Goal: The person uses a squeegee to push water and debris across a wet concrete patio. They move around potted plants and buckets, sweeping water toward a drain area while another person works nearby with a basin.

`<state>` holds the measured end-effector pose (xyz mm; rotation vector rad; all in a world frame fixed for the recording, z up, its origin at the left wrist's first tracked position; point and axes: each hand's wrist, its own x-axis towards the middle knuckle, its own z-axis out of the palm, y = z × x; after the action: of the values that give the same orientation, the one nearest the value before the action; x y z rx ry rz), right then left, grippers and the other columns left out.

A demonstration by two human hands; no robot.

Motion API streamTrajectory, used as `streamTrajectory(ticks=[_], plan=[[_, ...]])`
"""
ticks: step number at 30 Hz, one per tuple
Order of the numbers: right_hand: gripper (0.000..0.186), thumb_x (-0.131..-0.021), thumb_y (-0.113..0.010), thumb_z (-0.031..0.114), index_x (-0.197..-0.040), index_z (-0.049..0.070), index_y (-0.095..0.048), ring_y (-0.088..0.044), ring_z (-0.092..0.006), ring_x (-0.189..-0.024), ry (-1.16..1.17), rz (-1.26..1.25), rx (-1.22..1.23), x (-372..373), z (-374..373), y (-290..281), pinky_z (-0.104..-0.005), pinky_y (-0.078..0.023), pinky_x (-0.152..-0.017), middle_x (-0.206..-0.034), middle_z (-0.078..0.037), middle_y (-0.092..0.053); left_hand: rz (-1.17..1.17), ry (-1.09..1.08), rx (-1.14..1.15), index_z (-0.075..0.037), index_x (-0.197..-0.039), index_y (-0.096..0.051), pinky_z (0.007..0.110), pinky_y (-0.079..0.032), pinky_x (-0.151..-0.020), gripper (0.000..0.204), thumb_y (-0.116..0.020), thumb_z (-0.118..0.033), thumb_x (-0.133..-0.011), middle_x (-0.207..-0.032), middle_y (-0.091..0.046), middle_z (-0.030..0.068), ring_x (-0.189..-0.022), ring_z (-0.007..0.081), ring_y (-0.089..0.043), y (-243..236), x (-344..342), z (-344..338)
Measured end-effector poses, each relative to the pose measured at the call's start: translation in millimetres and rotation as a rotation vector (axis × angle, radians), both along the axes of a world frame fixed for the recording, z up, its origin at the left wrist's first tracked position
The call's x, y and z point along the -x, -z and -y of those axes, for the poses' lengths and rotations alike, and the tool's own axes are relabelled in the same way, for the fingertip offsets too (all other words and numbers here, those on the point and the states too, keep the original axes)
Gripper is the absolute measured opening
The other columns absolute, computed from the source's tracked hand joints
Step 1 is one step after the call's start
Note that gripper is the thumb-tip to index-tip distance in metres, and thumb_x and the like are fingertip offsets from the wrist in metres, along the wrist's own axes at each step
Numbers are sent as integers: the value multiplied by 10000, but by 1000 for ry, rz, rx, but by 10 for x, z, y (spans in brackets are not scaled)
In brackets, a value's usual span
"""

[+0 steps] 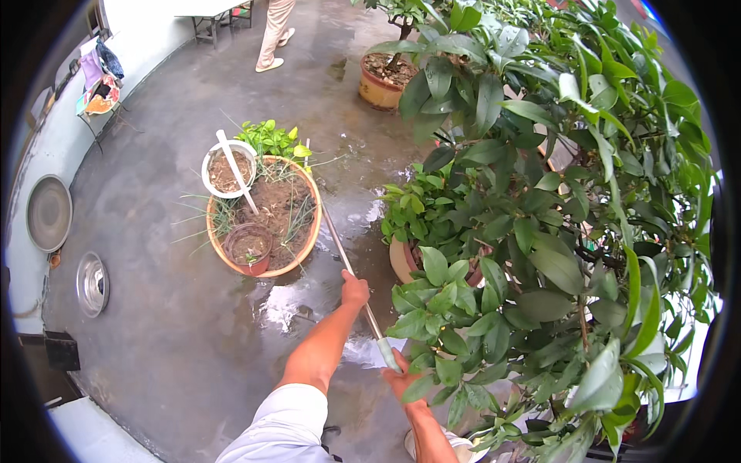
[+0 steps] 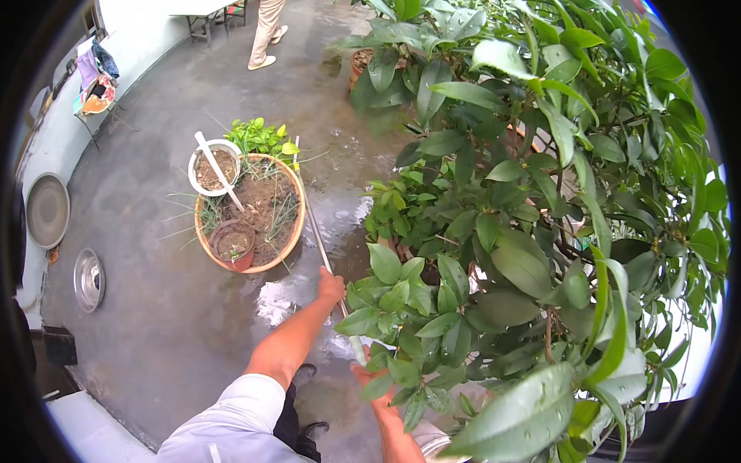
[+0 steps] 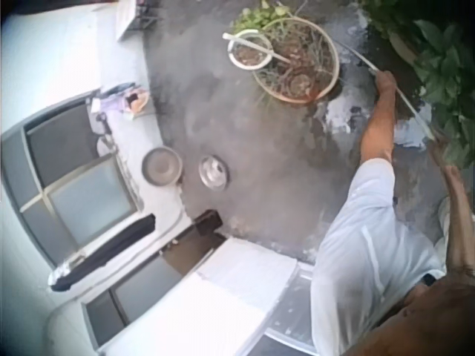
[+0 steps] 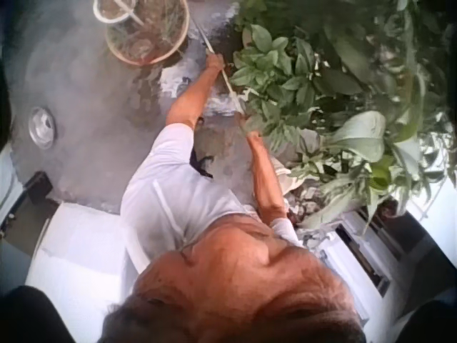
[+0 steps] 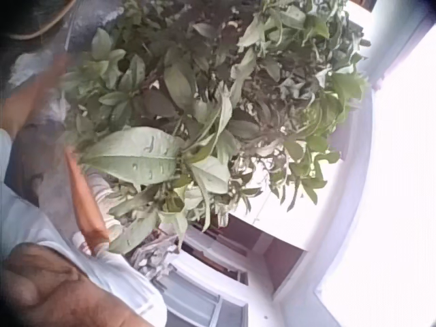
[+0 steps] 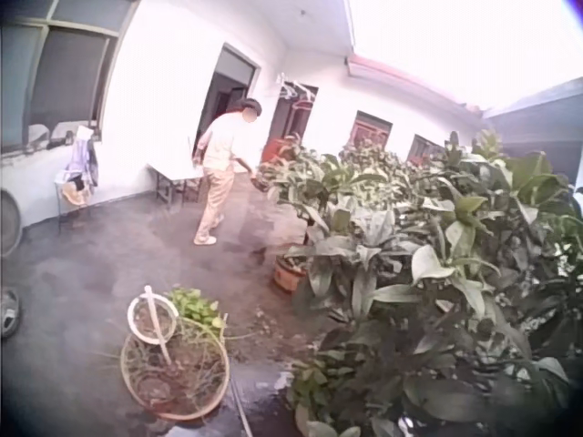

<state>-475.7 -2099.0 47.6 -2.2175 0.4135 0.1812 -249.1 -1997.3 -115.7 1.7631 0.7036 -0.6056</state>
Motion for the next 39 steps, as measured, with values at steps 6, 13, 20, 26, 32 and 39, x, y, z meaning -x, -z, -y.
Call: streamTrajectory(ticks=[6,13,20,26,32,39], plan=[[576,-828,-683,74,-1378,85,-513,-460,-70,-597,254,-343,-208,438,50,-275,-256,-376,-493,-812,15,-559,41,251,-182,23,-1425,-124,493,-539,-725,695,-496,-203,-883,-950,-660,259,-840,404,-671,2,519,272],[181,-858,-649,203,-844,23,-642,-450,-97,-575,374,-324,-85,1716,59,-1096,-284,-371,-501,-645,19,-529,-107,440,50,4,-1460,-68,495,-533,-720,781,-526,-267,-888,-939,-670,252,-834,411,-670,-545,1889,824],[567,-827,-688,91,-1363,41,-511,-486,-120,-865,365,-324,-219,1235,79,-196,-262,-376,-738,-1013,-75,-566,16,337,4,3,-1479,-25,475,-517,-792,835,-541,-269,-881,-1017,-645,262,-908,408,-650,-427,968,494],[519,-852,-651,144,-1356,108,-532,-402,-57,-551,201,-209,-247,-473,-131,334,-239,-315,-463,-687,44,-480,69,289,-135,6,-1485,-20,457,-499,-889,827,-539,-221,-883,-1161,-596,258,-1028,381,-623,-232,-402,91],[502,-854,-630,108,-1344,138,-526,-370,-60,-495,493,-376,-544,-192,-183,-188,-236,-298,-433,-648,44,-458,37,412,-147,-7,-1487,-9,491,-492,-889,824,-538,-248,-904,-1228,-548,259,-1060,392,-609,-36,42,400],[307,-851,-666,126,-1136,63,-571,-437,-77,-512,727,-620,-487,945,-389,-498,-253,-353,-445,-649,34,-512,-26,661,-59,-10,-1491,57,493,-499,-871,869,-533,-226,-891,-1261,-497,297,-1047,419,-607,-300,1327,453]])
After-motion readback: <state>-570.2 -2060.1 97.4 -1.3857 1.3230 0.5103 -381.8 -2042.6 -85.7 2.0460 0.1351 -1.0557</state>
